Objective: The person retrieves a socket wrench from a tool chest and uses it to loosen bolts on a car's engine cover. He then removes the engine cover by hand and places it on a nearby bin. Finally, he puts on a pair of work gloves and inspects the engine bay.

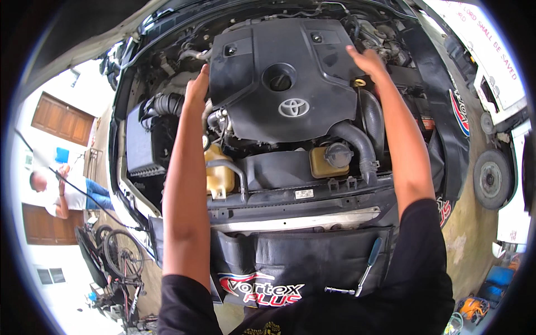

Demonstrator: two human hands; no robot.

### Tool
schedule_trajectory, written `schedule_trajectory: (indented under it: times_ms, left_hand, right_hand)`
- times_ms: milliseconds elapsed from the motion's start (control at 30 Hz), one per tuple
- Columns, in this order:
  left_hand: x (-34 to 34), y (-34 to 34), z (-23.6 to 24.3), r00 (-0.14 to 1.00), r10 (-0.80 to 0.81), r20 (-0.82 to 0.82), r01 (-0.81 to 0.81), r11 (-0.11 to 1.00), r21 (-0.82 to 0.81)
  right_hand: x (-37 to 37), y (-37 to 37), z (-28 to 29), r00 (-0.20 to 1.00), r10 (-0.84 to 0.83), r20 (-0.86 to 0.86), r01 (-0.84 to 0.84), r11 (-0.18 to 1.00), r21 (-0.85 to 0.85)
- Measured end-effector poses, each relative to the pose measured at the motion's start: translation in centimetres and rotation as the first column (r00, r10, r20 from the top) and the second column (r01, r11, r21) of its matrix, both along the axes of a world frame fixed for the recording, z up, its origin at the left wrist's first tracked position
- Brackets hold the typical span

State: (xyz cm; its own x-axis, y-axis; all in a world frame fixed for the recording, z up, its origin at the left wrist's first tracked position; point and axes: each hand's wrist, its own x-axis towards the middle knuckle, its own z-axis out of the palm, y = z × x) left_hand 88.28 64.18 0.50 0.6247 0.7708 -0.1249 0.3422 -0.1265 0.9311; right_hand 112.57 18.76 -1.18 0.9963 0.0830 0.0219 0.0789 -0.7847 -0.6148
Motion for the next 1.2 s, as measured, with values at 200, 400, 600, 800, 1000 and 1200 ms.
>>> schedule_trajectory:
  times_ms: [200,400,600,800,1000,1200]
  left_hand:
    - [2.9,3.5,-5.1,0.913,-0.191,-0.361,0.252,0.959,0.130]
    - [2.6,-1.4,-1.2,0.884,-0.226,-0.408,0.294,0.949,0.113]
    - [2.0,3.0,-3.0,0.948,-0.233,-0.215,0.239,0.971,0.002]
    - [0.8,1.9,-1.5,0.893,-0.220,-0.394,0.307,0.936,0.173]
    - [-5.6,-12.9,-1.4,0.994,0.111,-0.019,-0.107,0.981,0.160]
    - [-8.9,-21.2,-4.7,0.844,0.534,0.053,-0.486,0.803,-0.346]
  right_hand:
    - [2.0,3.7,-4.0,0.997,-0.077,-0.002,0.076,0.990,0.117]
    - [1.7,0.3,-2.7,0.991,-0.076,0.106,0.086,0.993,-0.085]
    - [1.9,1.7,-2.1,0.994,-0.045,0.098,0.054,0.994,-0.090]
    - [-3.1,3.8,-1.5,0.836,-0.016,0.549,0.295,0.857,-0.423]
    - [-18.3,0.4,-4.1,0.982,0.006,0.188,-0.069,0.942,0.330]
    - [-22.7,2.8,-1.8,0.877,-0.094,-0.472,0.472,0.359,0.806]
